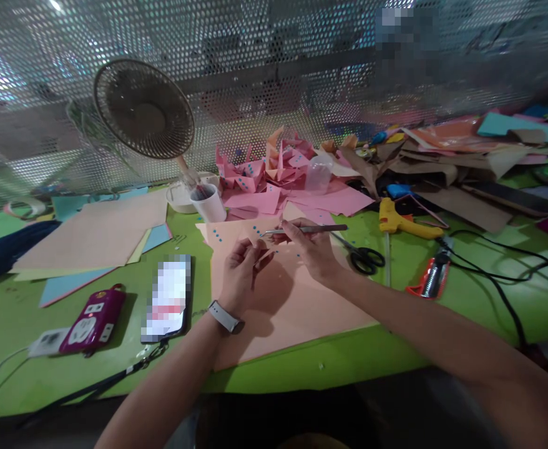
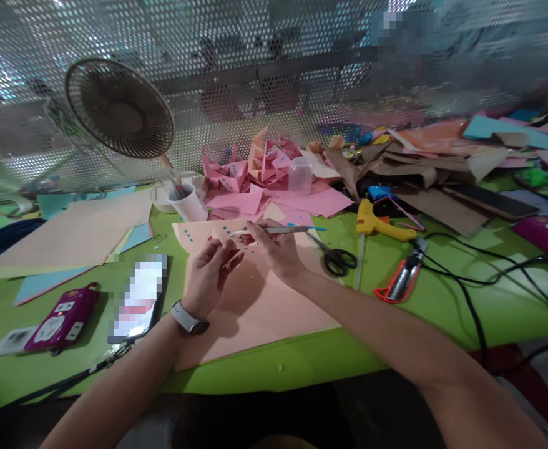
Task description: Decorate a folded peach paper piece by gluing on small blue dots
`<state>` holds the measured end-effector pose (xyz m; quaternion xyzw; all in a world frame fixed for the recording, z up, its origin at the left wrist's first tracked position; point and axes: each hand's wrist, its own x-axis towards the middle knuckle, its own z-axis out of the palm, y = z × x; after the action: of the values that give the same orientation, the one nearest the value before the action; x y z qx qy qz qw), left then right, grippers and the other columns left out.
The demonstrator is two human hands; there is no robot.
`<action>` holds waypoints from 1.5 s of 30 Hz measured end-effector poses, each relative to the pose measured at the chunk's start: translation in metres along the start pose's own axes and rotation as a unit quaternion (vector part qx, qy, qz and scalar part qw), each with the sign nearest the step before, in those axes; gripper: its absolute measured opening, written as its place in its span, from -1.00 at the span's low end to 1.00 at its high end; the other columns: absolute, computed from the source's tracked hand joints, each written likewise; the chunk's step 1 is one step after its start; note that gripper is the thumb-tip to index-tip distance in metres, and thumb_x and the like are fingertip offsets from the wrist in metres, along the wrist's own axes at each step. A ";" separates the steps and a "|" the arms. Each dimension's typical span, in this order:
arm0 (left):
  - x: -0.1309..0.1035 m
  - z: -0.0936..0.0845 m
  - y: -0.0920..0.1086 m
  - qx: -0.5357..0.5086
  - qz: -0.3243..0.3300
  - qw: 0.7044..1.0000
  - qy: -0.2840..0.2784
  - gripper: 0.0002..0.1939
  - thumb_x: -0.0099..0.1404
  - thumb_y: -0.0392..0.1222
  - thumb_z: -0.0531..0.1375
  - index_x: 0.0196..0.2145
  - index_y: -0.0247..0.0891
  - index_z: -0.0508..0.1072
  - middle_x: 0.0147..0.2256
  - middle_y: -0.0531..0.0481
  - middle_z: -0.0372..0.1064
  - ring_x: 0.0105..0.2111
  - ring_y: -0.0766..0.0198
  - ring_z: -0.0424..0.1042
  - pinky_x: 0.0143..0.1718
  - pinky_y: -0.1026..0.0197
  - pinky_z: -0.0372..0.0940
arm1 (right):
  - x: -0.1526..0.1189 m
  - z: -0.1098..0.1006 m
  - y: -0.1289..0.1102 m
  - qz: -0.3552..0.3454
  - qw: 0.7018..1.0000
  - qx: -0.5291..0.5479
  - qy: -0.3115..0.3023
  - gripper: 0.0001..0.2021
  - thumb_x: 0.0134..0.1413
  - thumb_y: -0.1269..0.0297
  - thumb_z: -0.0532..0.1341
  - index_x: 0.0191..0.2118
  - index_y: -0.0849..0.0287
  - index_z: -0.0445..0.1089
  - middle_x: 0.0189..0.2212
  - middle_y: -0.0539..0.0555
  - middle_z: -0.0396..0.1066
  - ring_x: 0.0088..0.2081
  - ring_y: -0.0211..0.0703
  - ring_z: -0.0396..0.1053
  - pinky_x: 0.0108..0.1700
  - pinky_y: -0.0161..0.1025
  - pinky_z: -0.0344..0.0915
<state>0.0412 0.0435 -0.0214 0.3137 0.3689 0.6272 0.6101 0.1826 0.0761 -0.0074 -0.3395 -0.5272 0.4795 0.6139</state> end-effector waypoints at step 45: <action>-0.002 0.004 0.002 0.081 0.040 0.996 0.010 -0.76 0.06 -0.12 0.39 -0.41 -0.28 0.46 -0.41 0.09 0.38 -0.39 0.42 0.41 -0.19 0.26 0.41 | -0.001 -0.001 -0.007 0.000 1.000 0.026 0.002 -0.69 0.03 0.00 0.29 -0.28 0.14 0.36 -0.49 -0.02 0.51 -0.44 -0.24 0.49 -0.26 -0.22 0.45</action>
<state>0.0434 0.0420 -0.0173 0.3703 0.4114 0.6224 0.5534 0.1853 0.0725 -0.0013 -0.3246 -0.5129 0.4925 0.6237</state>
